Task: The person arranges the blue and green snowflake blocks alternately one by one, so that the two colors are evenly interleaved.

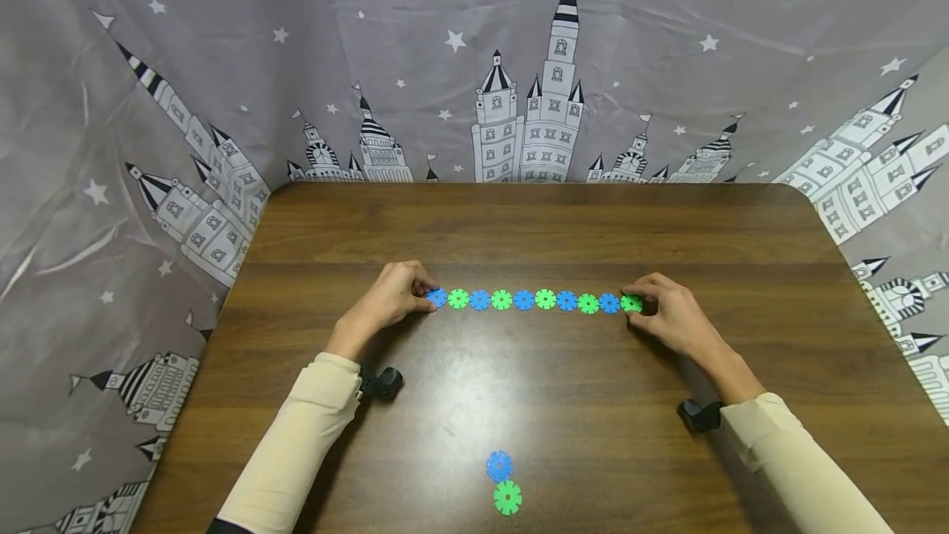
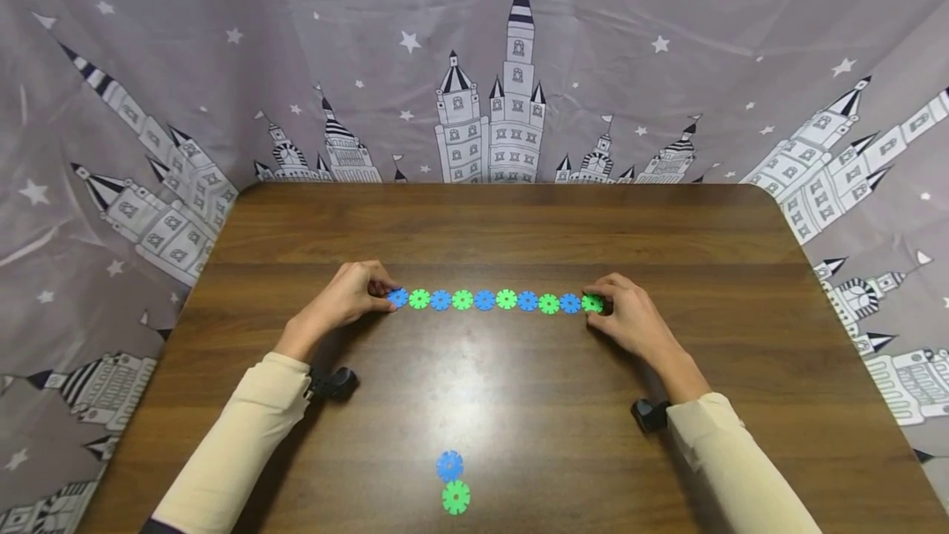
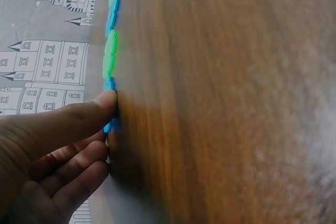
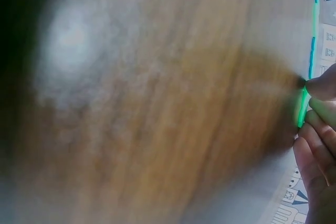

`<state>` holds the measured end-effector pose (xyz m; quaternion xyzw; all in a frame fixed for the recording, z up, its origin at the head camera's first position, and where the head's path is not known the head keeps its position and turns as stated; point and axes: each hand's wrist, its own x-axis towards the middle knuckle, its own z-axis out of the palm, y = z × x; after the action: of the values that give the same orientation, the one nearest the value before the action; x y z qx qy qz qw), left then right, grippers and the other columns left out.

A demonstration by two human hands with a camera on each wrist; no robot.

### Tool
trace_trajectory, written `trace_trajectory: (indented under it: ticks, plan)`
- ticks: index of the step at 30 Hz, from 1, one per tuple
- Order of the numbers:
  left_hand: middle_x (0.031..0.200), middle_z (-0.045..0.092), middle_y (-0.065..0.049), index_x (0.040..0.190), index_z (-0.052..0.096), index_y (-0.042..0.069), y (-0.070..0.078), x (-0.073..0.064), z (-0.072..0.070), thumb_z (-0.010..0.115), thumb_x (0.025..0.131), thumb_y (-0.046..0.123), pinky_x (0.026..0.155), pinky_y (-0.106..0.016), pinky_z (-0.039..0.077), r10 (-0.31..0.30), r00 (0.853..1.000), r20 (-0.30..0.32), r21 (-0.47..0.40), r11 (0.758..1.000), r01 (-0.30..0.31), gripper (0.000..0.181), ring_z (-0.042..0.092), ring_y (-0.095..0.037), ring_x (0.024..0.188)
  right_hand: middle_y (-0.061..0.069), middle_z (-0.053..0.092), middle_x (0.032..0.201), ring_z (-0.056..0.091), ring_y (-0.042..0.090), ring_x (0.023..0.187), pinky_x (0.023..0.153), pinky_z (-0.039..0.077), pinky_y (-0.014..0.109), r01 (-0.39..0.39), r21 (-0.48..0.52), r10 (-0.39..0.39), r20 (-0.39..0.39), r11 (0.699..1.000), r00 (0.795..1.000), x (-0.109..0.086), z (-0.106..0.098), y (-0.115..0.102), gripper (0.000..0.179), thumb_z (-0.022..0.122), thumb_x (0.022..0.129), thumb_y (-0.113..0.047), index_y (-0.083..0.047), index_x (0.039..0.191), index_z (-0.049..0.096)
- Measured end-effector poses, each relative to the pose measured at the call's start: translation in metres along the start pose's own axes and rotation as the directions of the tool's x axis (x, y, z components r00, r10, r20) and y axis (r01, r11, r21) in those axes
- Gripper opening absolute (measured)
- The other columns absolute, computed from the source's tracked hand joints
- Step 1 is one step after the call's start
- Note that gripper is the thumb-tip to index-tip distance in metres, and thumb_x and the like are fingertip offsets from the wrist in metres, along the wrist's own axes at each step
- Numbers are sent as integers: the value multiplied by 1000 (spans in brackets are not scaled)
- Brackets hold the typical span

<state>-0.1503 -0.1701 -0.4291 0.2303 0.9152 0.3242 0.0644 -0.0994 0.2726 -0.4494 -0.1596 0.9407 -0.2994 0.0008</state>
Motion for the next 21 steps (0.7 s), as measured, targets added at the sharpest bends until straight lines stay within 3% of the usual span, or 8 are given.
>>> trace_trajectory:
  ticks: [11,16,21]
  plan:
    - [82,66,-7,94,76,-3,-2,1,1,87,71,5,68,-29,50,-4,1000,1,-5,1000,4,27,60,-20,75,14,62,114,59,38,108,86,48,56,64,-15,-64,-30,998,998,0,-3,-7,37,75,83,-4,0,119,68]
    - [82,66,-7,94,77,-2,-2,0,0,87,71,4,68,-30,51,-17,1000,4,-10,1000,17,27,60,-19,74,11,64,113,62,33,105,83,51,51,165,1,-165,-59,986,985,-3,1,-29,36,77,80,-2,-1,116,69]
    - [81,65,-7,94,76,-3,-2,0,1,87,71,4,67,-29,49,-13,1000,6,-8,1000,13,27,59,-18,73,9,65,114,61,28,106,86,52,48,287,27,-287,-23,957,958,-8,11,-61,35,77,80,-2,-4,115,70]
